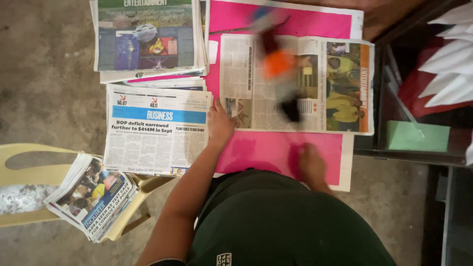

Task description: The person uses a feather duster to sweep dust off several newspaper pages laid out on a pink surface. They repeatedly pick up, flip, and sweep the newspapers, then stack them on a nearby chair.

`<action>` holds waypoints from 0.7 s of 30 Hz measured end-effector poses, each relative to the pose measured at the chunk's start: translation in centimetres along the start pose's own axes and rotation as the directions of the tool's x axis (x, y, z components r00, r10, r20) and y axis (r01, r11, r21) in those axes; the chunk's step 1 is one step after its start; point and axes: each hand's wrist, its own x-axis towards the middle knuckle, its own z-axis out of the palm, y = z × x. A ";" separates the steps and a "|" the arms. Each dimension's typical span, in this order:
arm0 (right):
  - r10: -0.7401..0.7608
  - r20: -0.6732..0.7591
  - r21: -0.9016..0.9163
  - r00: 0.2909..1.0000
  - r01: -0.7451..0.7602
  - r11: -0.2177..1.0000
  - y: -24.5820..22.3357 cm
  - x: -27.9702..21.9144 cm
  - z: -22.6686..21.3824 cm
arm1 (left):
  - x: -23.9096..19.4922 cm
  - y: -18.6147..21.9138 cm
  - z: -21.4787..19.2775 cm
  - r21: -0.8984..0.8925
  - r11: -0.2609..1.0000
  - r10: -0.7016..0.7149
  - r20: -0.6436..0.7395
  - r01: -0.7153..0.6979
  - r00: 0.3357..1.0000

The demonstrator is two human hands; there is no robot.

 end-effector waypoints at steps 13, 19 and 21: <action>-0.235 -0.244 -0.135 0.941 0.207 0.969 12.3 0.9 -1.6 | 2.8 -1.2 -0.2 0.087 0.985 -0.171 0.393 0.149 0.903; 0.159 -0.389 0.034 0.907 -0.158 0.987 8.1 0.3 -5.5 | 6.6 -3.7 2.7 0.021 0.990 -0.136 0.419 0.140 0.898; 0.002 -0.439 0.173 0.898 0.082 0.981 9.5 0.5 -0.4 | 8.2 -4.1 4.3 -0.589 0.747 -0.122 0.336 0.310 0.934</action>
